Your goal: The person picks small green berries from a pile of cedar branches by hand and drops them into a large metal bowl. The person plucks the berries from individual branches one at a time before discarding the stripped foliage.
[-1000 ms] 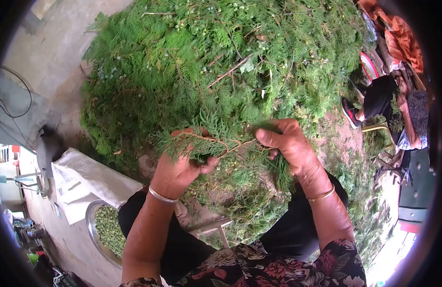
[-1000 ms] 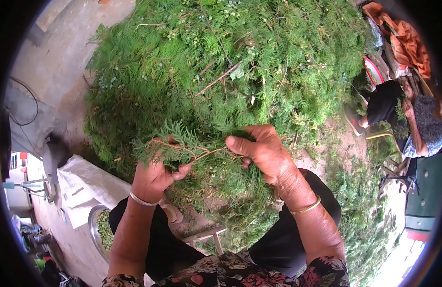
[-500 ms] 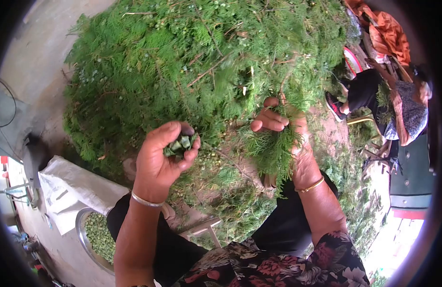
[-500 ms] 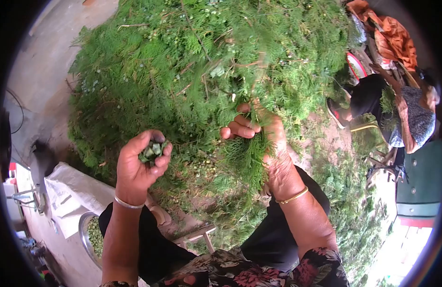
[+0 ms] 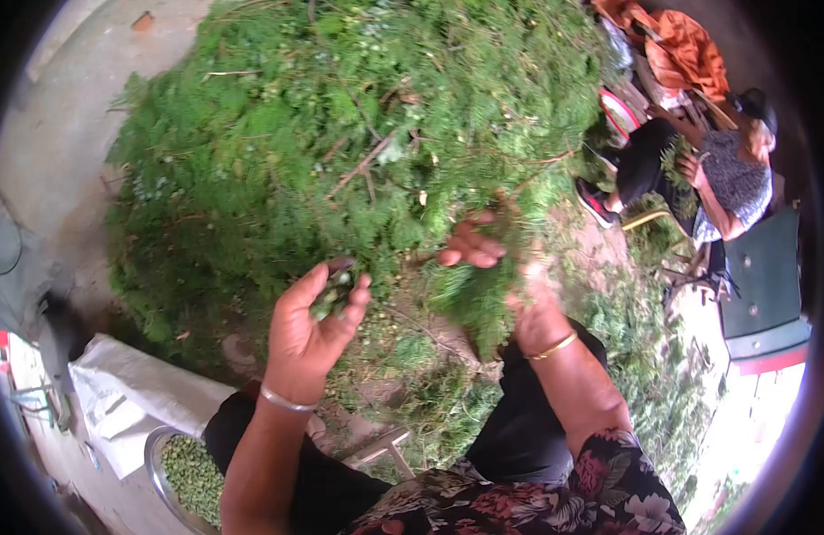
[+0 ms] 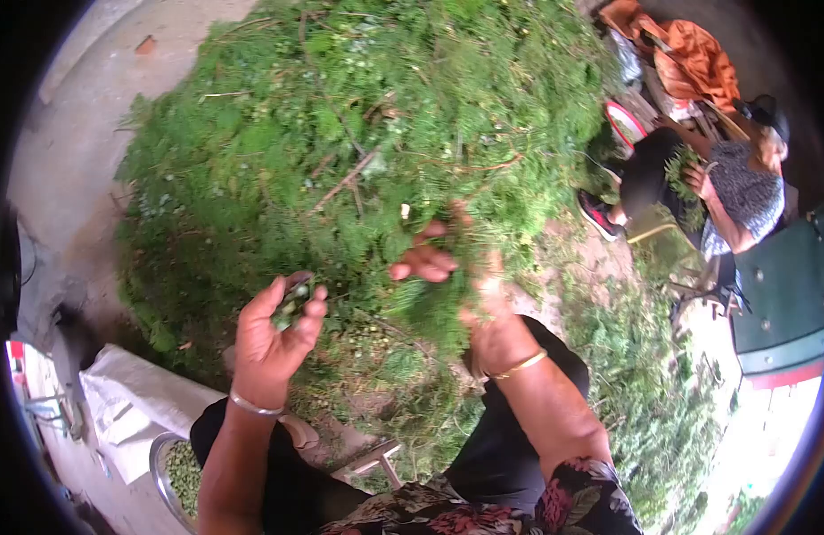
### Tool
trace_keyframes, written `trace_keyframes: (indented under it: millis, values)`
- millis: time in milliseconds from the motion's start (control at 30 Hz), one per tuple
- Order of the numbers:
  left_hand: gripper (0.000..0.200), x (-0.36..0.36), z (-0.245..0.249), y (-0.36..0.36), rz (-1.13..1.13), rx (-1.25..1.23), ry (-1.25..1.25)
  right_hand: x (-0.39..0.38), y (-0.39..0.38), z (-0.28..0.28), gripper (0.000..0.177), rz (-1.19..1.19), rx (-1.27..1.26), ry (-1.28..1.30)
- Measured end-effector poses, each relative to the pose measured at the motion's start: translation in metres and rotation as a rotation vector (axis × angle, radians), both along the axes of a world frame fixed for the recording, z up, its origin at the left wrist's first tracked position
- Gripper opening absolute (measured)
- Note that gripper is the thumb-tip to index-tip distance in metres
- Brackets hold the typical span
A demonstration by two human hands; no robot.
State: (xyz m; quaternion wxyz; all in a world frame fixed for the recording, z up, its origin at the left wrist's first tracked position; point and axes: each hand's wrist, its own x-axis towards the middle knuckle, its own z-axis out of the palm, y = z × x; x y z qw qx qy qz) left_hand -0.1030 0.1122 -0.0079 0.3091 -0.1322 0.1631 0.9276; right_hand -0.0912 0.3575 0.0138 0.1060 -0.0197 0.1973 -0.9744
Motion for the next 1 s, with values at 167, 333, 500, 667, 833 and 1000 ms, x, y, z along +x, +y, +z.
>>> trace_keyframes:
  millis: [167, 333, 500, 667, 833, 1000]
  values:
    - [0.046, -0.009, 0.015, -0.013, 0.173, 0.366, -0.017, 0.023, 0.067, 0.048, 0.032, -0.747, 0.606, -0.280]
    - [0.050, 0.000, 0.019, -0.015, 0.194, 0.409, -0.006, 0.139, 0.182, 0.058, 0.025, -1.187, 1.123, -0.630]
    - [0.056, 0.019, 0.030, -0.023, 0.105, 0.446, 0.027, 0.272, 0.196, 0.058, 0.048, 0.108, 2.816, -1.191]
    - [0.070, 0.034, 0.029, -0.024, -0.023, 0.458, 0.105, 0.197, 0.060, 0.074, 0.044, -0.598, 2.152, -0.347]
    - [0.057, 0.054, 0.030, -0.021, -0.101, 0.304, 0.056, 0.106, -0.076, 0.074, 0.040, -0.440, 1.904, 0.341]
    - [0.046, 0.049, 0.023, -0.016, -0.047, 0.197, 0.007, 0.066, -0.110, 0.064, 0.026, -0.204, 1.709, 0.242]
